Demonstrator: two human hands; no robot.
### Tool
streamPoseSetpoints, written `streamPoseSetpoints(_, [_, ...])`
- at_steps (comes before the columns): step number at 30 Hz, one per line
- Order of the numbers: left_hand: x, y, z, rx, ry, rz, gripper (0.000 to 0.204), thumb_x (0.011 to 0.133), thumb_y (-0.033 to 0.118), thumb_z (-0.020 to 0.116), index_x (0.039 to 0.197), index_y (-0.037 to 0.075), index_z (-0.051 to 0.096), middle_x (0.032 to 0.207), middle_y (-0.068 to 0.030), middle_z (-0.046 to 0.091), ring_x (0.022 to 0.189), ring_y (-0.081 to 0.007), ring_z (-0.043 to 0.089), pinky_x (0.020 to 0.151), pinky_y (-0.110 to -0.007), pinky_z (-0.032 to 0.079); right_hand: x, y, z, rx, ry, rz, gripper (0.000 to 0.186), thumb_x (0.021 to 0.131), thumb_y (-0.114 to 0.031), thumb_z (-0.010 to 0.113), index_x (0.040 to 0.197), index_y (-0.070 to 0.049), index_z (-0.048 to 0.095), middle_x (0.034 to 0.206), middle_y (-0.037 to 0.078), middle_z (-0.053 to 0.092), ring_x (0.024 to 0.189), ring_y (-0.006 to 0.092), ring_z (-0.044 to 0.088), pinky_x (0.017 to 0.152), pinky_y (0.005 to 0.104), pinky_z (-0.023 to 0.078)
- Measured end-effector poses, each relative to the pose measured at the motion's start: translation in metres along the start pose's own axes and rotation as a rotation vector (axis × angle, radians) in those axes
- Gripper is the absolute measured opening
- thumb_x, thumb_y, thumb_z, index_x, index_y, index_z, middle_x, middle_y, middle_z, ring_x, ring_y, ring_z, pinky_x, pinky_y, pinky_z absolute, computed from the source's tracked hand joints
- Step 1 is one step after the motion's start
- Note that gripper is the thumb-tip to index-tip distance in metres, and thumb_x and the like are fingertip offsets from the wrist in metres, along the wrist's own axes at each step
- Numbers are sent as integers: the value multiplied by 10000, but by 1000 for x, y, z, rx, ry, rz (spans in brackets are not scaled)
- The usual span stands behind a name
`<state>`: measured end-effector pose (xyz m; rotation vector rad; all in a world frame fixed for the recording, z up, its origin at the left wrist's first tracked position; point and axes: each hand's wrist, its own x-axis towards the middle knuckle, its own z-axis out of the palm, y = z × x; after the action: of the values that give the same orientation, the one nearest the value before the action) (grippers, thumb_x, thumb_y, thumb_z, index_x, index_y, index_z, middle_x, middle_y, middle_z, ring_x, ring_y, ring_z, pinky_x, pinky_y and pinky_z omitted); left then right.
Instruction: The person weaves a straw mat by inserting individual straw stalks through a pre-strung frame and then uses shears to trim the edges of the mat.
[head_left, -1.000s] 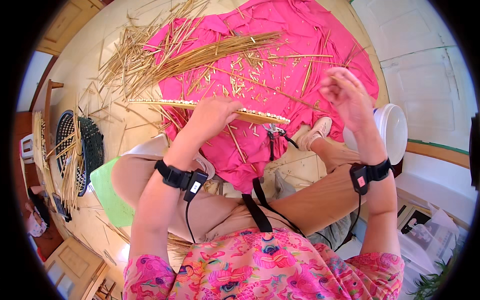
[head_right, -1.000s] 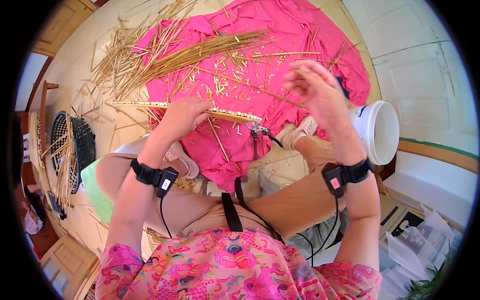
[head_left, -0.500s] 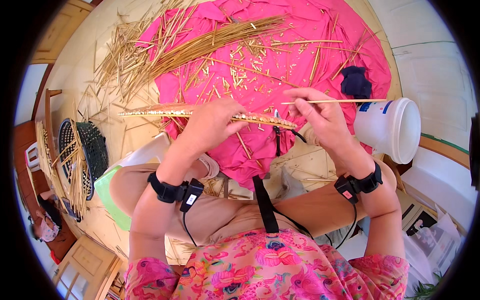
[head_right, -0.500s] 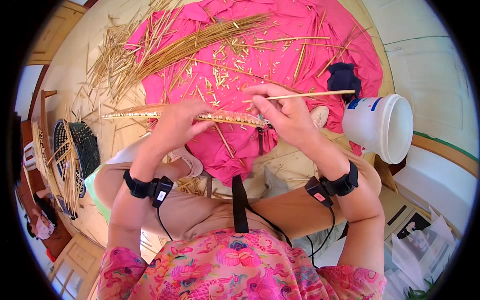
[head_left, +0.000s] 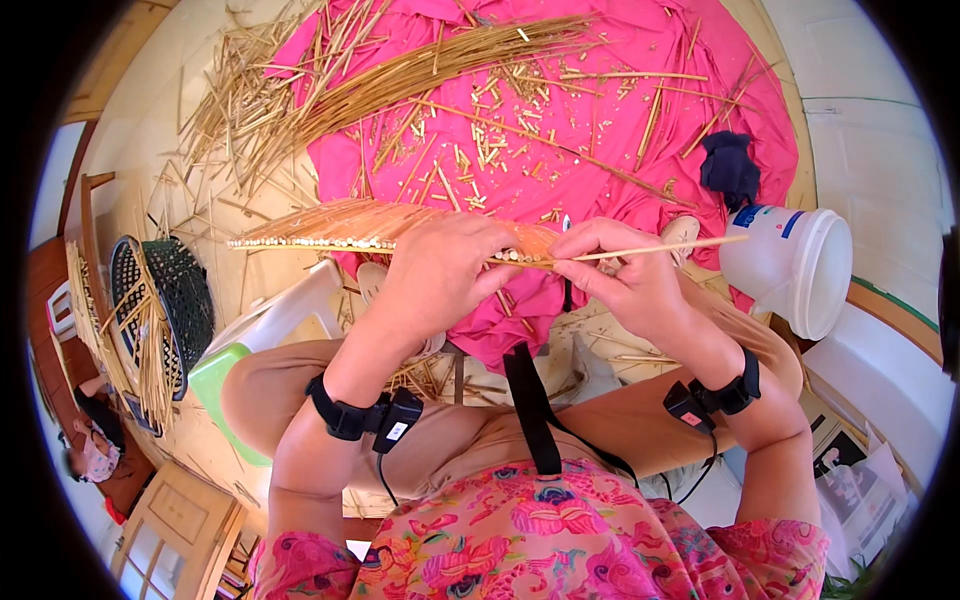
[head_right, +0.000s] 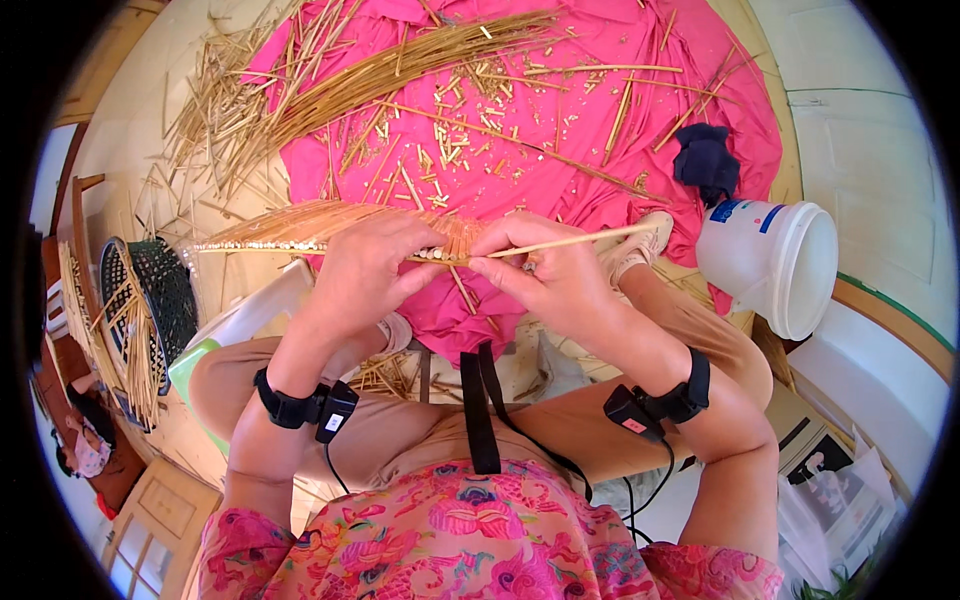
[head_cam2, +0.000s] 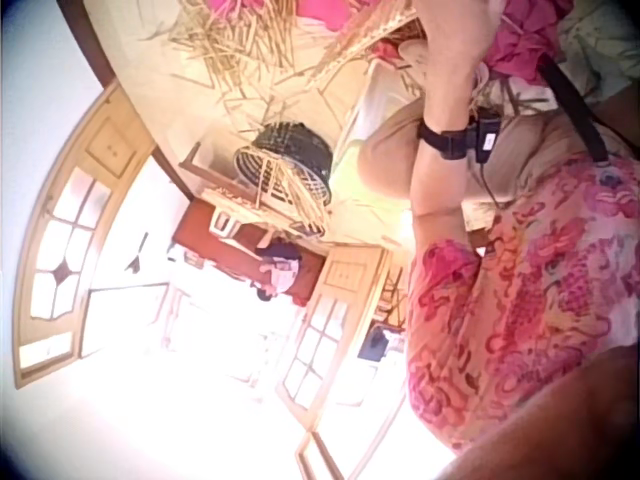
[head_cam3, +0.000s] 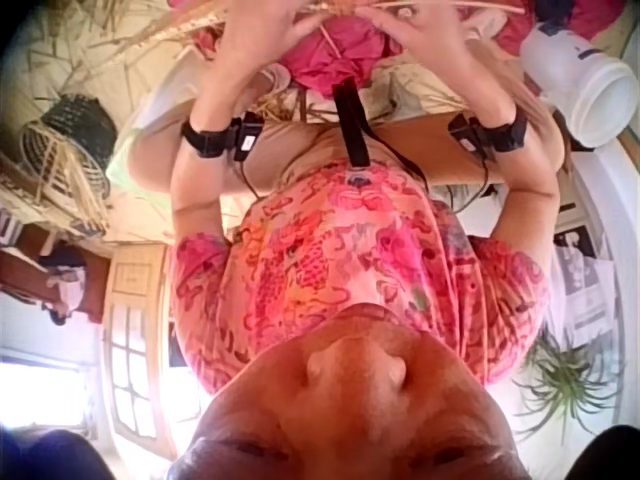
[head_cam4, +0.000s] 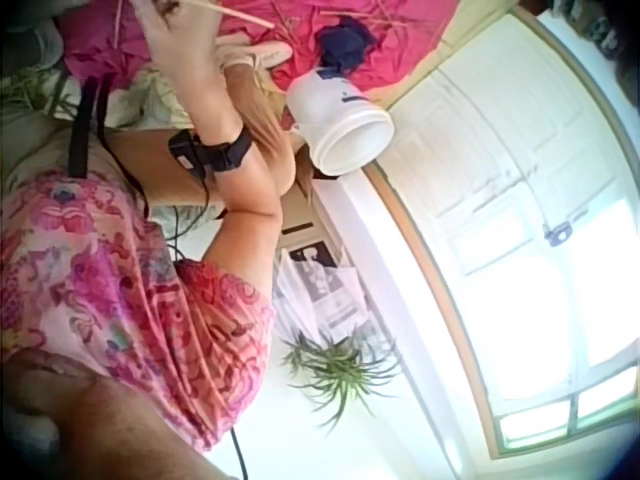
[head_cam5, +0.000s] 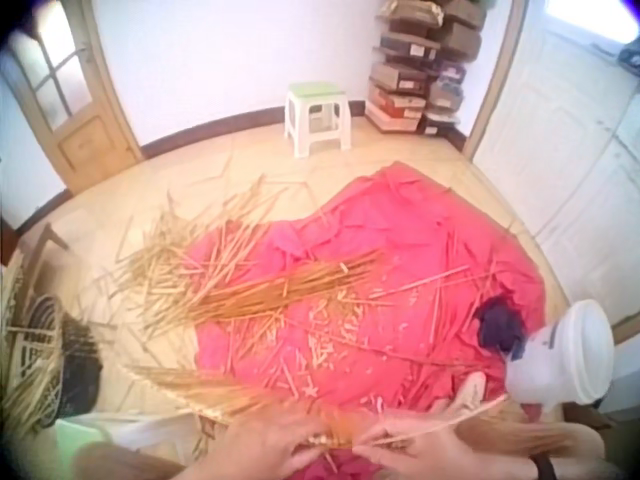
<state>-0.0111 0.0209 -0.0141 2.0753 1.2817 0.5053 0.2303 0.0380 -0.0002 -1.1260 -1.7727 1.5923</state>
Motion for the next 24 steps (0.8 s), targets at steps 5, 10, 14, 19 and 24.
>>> streamPoseSetpoints(5, [1, -1, -2, 22, 10, 13, 259, 763, 161, 757, 1001, 80, 693, 942, -103, 691, 912, -316, 669, 770, -414, 541, 1, -5, 8, -36, 32, -20, 86, 892, 31, 703, 976, 16, 685, 1011, 93, 699, 774, 97, 610, 673, 242, 491])
streamPoseSetpoints(10, [1, 1, -1, -8, -9, -12, 268, 760, 165, 758, 1006, 83, 693, 920, -97, 683, 887, -309, 672, 750, -408, 542, 2, -4, 9, -69, 54, -35, 93, 884, 27, 713, 973, 17, 685, 1005, 97, 706, 753, 101, 614, 649, 242, 494])
streamPoseSetpoints(14, [1, 2, -1, -4, 4, -10, 261, 771, 171, 758, 1009, 83, 694, 926, -96, 686, 874, -307, 674, 744, -398, 544, 5, 2, 9, -248, 65, -269, 137, 832, 26, 751, 950, 1, 686, 968, 109, 710, 759, 188, 662, 651, 296, 525])
streamPoseSetpoints(19, [0, 1, 1, -16, 43, 16, 219, 813, 210, 750, 960, 67, 673, 900, -104, 673, 877, -307, 661, 747, -420, 523, 3, 3, 6, -515, 47, -477, 184, 754, -28, 773, 916, -32, 685, 926, 112, 701, 828, 302, 697, 706, 375, 566])
streamPoseSetpoints(24, [1, 0, 1, -4, 44, 18, 238, 813, 226, 752, 976, 66, 683, 925, -106, 688, 892, -309, 665, 770, -429, 527, 1, 4, 5, -612, 32, -525, 180, 760, -52, 739, 923, -25, 667, 936, 115, 706, 841, 299, 703, 709, 381, 568])
